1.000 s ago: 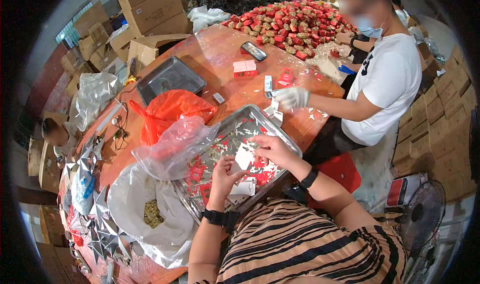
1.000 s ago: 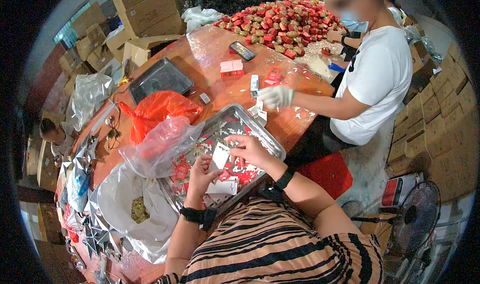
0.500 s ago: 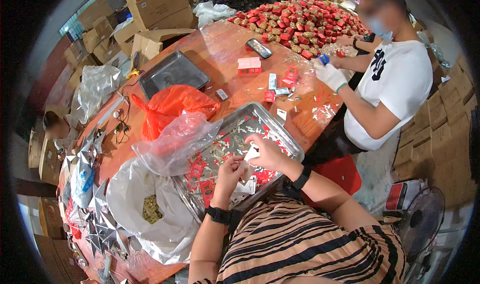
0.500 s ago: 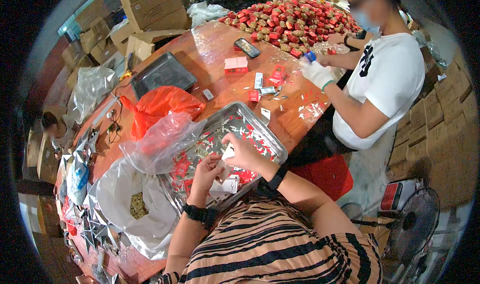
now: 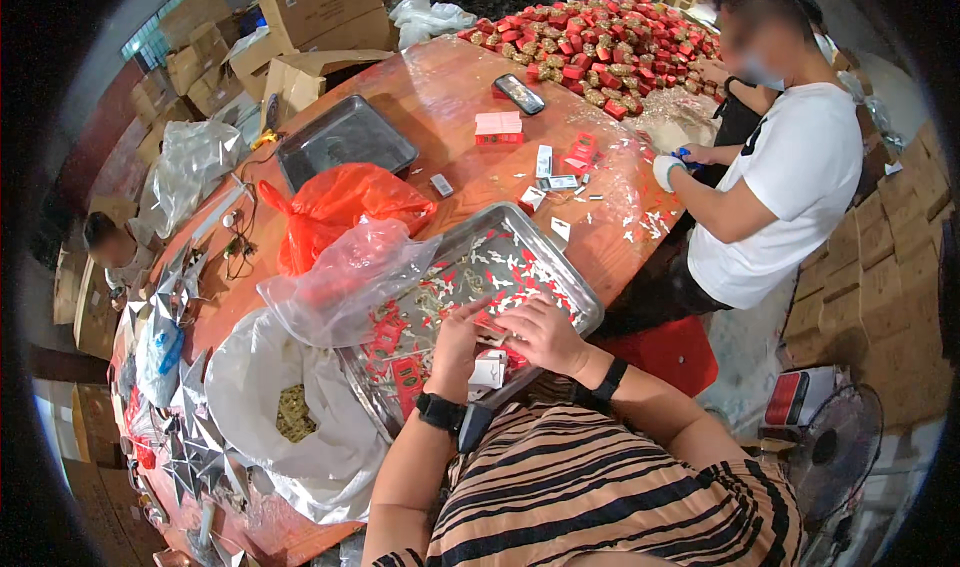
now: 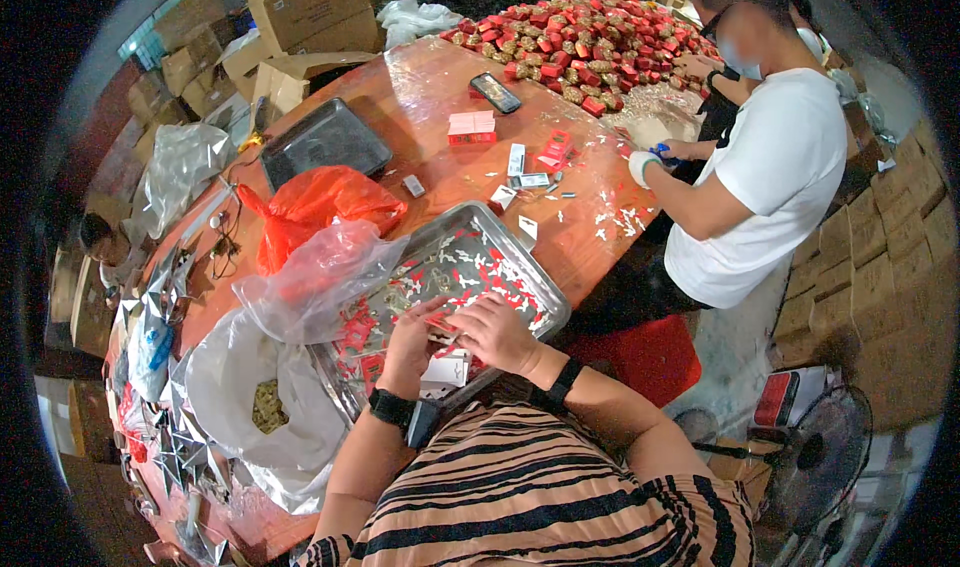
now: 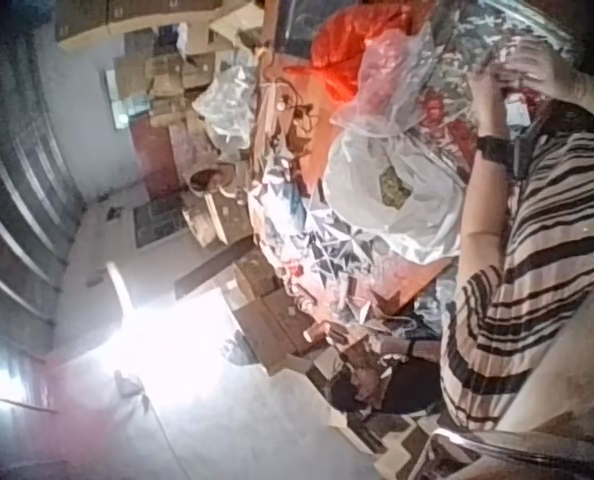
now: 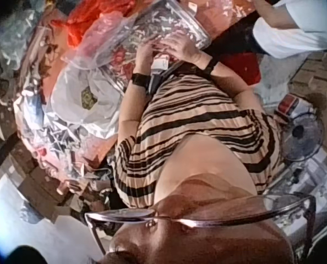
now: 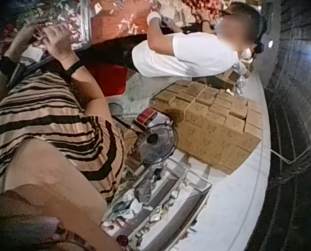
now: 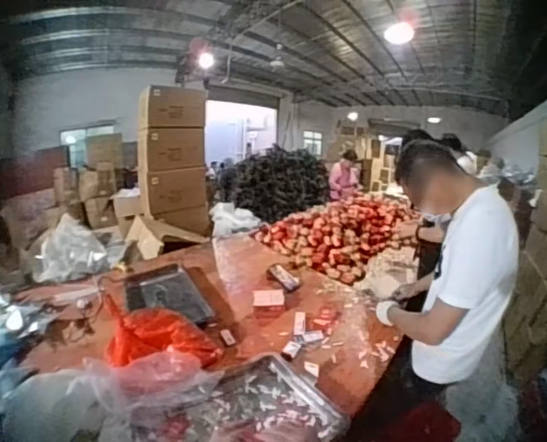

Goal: The person sits at a table and folds small white paper pieces into triangular shapes, placing them into a metal tray. They repeatedly pick up flat paper, fold it, and drop it into the tray, while a coworker works on a separate pile of red items in the background.

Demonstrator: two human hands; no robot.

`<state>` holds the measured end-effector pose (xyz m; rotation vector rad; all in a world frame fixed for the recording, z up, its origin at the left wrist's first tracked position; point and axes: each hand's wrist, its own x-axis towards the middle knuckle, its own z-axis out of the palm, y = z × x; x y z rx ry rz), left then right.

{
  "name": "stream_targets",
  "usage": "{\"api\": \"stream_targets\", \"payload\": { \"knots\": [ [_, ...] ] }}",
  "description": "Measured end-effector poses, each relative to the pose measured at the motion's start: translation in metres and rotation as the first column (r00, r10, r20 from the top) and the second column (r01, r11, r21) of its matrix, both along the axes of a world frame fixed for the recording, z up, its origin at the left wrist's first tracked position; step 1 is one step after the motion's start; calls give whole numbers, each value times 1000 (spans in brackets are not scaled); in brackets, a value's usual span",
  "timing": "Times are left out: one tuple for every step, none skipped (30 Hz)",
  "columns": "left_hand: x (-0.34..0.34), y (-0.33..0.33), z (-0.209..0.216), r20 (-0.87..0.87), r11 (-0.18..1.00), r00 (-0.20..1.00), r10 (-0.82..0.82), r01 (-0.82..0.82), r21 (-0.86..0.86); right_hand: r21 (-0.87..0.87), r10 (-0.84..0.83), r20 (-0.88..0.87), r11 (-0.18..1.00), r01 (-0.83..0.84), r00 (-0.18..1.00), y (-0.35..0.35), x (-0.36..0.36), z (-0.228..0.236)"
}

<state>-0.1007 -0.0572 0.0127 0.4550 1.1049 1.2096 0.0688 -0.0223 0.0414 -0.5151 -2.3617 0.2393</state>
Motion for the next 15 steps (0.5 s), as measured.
{"api": "stream_targets", "payload": {
  "knots": [
    [-1, 1, 5, 74, 999, 997, -37, 38, -4, -82, -37, -75, 996, 31, 996, 3, 1, -2],
    [-3, 1, 11, 147, 997, 986, -74, 76, -5, -164, -80, -147, 985, 55, 986, 5, 3, -3],
    [-3, 2, 19, 220, 994, 969, -110, 113, -4, -247, -128, -215, 966, 73, 968, 8, 5, -3],
    [0, 1, 31, 160, 985, 972, -172, 174, 0, -297, -182, -268, 950, 99, 946, 10, 6, 1],
    [2, 2, 31, 142, 980, 970, -198, 195, 40, -432, -230, -245, 896, 106, 942, 11, 8, 3],
    [5, 1, 30, 122, 973, 967, -223, 215, 80, -557, -273, -216, 823, 112, 937, 13, 13, 5],
    [9, 2, 31, 102, 963, 962, -252, 239, 122, -669, -315, -181, 734, 118, 932, 14, 17, 6],
    [14, 2, 32, -105, 965, 967, -231, 242, 101, -748, -322, -208, 660, 61, 924, 18, 19, 0],
    [15, 4, 28, -226, 963, 948, -225, 252, 95, -814, -311, -262, 579, -36, 914, 18, 18, -1],
    [17, 8, 22, -344, 961, 914, -217, 262, 92, -861, -307, -316, 491, -135, 898, 19, 16, -1],
    [19, 11, 15, -457, 958, 866, -204, 272, 88, -888, -308, -369, 396, -235, 877, 20, 17, -1],
    [25, 12, 7, -421, 974, 900, -111, 182, 133, -898, -251, -329, 382, -219, 910, 23, 21, -12],
    [28, 11, 0, -467, 970, 879, -100, 191, 150, -918, -237, -309, 328, -223, 921, 25, 22, -20],
    [30, 11, -5, -512, 966, 855, -88, 199, 166, -933, -233, -296, 281, -227, 926, 27, 26, -25],
    [33, 13, -8, -555, 961, 829, -74, 207, 182, -945, -228, -283, 232, -231, 931, 30, 29, -31]
  ]
}}
